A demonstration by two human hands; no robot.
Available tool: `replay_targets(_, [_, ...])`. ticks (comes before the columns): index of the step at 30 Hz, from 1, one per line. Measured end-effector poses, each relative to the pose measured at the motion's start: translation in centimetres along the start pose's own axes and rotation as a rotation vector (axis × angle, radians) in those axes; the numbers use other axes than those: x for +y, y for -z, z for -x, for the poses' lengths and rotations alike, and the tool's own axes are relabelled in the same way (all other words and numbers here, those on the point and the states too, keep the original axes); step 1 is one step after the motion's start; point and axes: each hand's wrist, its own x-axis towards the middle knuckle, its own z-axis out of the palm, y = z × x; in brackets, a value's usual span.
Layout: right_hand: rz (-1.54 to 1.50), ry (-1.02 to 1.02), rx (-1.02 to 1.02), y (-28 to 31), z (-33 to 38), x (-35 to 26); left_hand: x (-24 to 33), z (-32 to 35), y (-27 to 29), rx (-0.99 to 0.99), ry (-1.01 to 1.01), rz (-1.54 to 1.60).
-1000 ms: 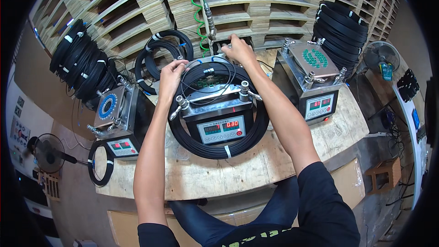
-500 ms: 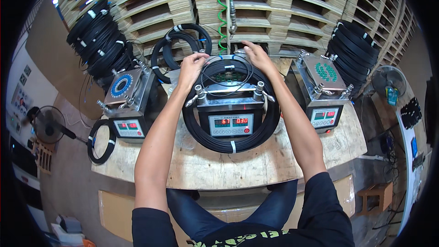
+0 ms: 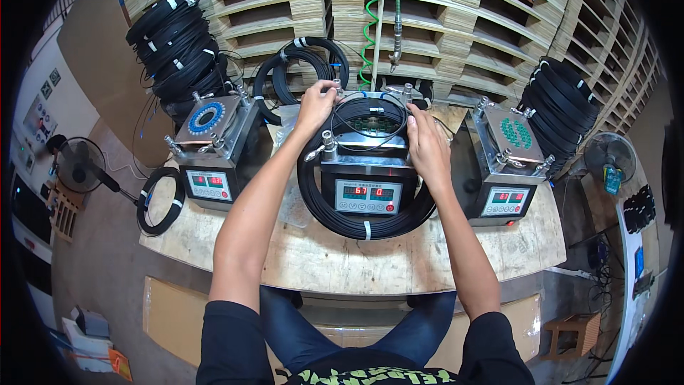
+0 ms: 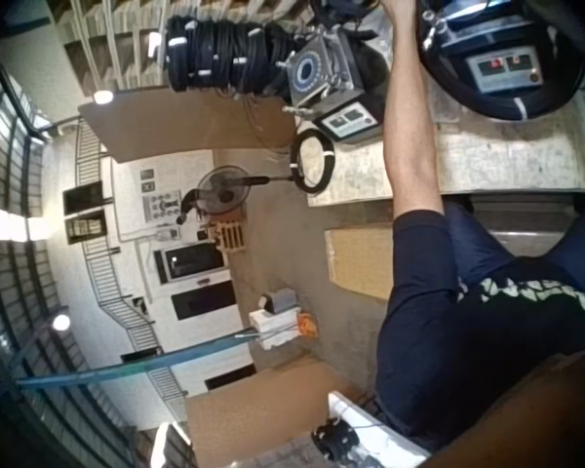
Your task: The person operates an industrial heating or sealing machine to process circular black parts, feeding the components into the machine by hand.
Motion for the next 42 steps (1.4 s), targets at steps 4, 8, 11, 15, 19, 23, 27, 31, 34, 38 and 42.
replay_targets(4, [-0.014,0.001,-0.028,0.1,-0.2,0.5,0.0,-1.5,-0.3,0.059,0.291,0.149])
replay_targets(8, [0.009,-0.002,-0.050,0.4,-0.2,-0.4,-2.3,-4.6,-0.8,0.136,0.333,0.070])
replay_targets(11, [-0.015,-0.044,-0.114,0.4,-0.1,-0.7,-2.8,-6.5,-0.8,0.215,0.764,0.127])
replay_targets(15, [-0.014,-0.023,-0.063,0.2,0.0,-0.4,-3.2,-6.5,-1.2,0.196,0.745,0.476])
replay_targets(19, [-0.001,-0.012,-0.046,0.3,-0.1,-0.1,-3.2,-6.6,-2.1,0.304,0.721,0.513])
replay_targets(23, [0.003,-0.025,-0.051,-0.3,-0.2,-1.1,-6.1,-6.8,-0.4,0.369,0.661,0.390])
replay_targets(27, [0.035,-0.083,-0.074,0.5,-0.2,-0.1,-4.4,-6.2,-2.2,0.306,0.670,0.510])
replay_targets(31, [0.028,-0.118,-0.114,0.5,-0.3,-0.7,-6.4,-6.5,-1.6,0.346,0.451,0.441])
replay_targets(34, [0.054,-0.156,-0.143,0.7,-0.3,-0.8,-5.6,-6.7,-2.5,0.331,0.363,0.278])
replay_targets(38, [0.032,-0.116,-0.110,0.0,-0.1,-1.0,-5.8,-7.4,-1.8,0.098,0.416,0.467])
replay_targets(42, [0.083,-0.139,-0.092,0.8,-0.2,0.3,-2.0,-6.9,-3.9,-0.167,0.551,0.435])
